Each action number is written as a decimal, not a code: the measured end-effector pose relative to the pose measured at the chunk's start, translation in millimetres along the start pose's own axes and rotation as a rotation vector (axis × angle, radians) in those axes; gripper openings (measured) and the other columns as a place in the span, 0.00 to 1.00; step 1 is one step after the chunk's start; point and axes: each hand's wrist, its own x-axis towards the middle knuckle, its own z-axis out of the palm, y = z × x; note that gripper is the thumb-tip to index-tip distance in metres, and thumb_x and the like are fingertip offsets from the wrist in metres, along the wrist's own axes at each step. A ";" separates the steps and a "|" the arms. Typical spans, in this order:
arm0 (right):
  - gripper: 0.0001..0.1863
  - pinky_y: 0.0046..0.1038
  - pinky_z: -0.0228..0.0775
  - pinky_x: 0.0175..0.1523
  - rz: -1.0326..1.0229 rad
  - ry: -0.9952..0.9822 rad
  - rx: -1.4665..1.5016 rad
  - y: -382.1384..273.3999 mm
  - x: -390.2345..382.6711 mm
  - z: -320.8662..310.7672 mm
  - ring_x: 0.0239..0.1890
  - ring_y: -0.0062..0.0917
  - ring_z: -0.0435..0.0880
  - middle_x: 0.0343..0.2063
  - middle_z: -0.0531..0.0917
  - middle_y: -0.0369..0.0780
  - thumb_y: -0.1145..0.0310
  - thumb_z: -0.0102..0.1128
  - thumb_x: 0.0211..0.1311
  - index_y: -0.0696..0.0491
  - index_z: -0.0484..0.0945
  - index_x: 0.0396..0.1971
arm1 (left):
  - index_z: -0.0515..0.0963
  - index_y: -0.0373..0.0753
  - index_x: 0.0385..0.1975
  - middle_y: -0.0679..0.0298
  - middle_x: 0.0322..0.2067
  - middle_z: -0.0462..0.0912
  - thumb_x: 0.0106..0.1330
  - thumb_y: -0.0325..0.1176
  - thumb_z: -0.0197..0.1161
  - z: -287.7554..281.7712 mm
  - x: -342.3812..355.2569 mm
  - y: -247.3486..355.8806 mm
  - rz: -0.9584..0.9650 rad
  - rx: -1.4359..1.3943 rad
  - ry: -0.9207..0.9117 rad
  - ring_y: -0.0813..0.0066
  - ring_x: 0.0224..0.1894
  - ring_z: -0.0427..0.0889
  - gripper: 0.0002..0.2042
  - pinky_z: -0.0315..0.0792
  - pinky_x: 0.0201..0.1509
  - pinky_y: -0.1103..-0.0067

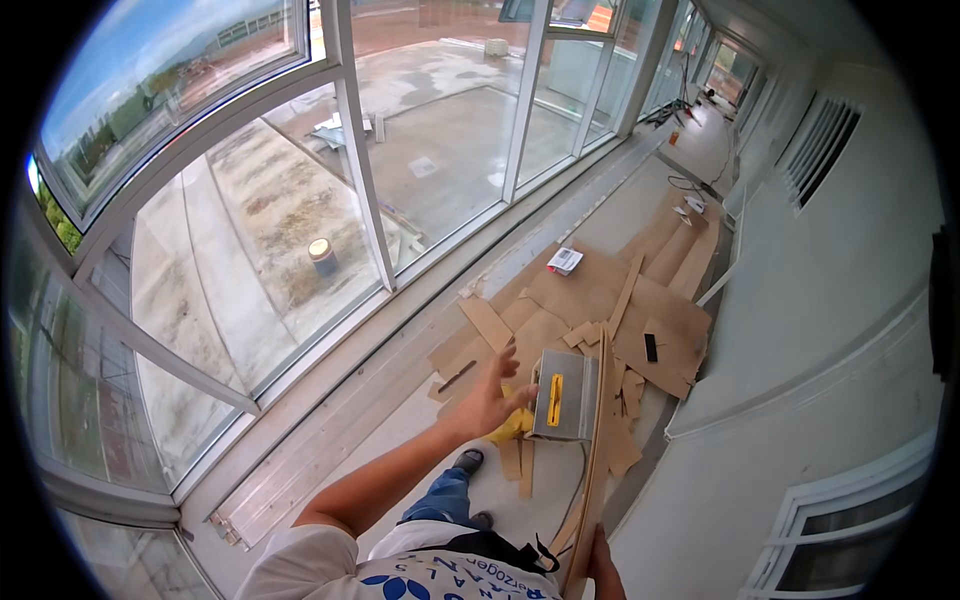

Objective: The person uses a small table saw to cut a piece of wooden flooring, pushing it through the blade by hand and then setting the cut pieces aside.

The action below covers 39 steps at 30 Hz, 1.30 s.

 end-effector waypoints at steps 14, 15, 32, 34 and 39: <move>0.21 0.36 0.75 0.49 -0.688 0.658 -0.618 -372.9 -7.3 118.2 0.41 0.41 0.84 0.34 0.83 0.50 0.55 0.63 0.71 0.61 0.78 0.46 | 0.69 0.28 0.67 0.55 0.60 0.78 0.69 0.63 0.64 167.8 109.9 -78.6 -0.726 -0.821 -0.098 0.66 0.62 0.77 0.42 0.73 0.63 0.70; 0.21 0.39 0.75 0.51 -0.778 0.666 -0.591 -383.8 8.1 138.0 0.45 0.46 0.83 0.38 0.83 0.51 0.57 0.65 0.69 0.61 0.77 0.48 | 0.71 0.29 0.65 0.57 0.59 0.80 0.71 0.62 0.64 159.9 126.4 -97.8 -0.559 -0.866 -0.003 0.67 0.59 0.79 0.39 0.74 0.62 0.70; 0.26 0.44 0.76 0.58 0.447 -0.336 -1.058 -25.2 30.8 181.7 0.52 0.45 0.86 0.51 0.87 0.51 0.45 0.48 0.77 0.52 0.83 0.53 | 0.79 0.26 0.33 0.66 0.23 0.73 0.66 0.70 0.63 -156.4 236.3 -331.0 -0.289 0.281 0.530 0.76 0.28 0.68 0.39 0.68 0.32 0.70; 0.27 0.42 0.77 0.55 0.376 -0.242 -0.572 -21.2 7.7 159.8 0.48 0.42 0.87 0.48 0.87 0.49 0.45 0.49 0.78 0.53 0.83 0.53 | 0.79 0.25 0.31 0.66 0.21 0.73 0.63 0.70 0.65 -158.6 216.6 -348.8 -0.386 0.393 0.547 0.75 0.27 0.68 0.40 0.68 0.32 0.69; 0.26 0.34 0.80 0.44 0.879 -0.191 0.496 -17.4 -21.0 90.2 0.37 0.32 0.87 0.39 0.89 0.44 0.46 0.51 0.78 0.55 0.85 0.49 | 0.80 0.25 0.26 0.60 0.17 0.73 0.61 0.70 0.69 -150.2 172.3 -403.4 -0.683 0.665 0.500 0.70 0.23 0.69 0.40 0.69 0.30 0.65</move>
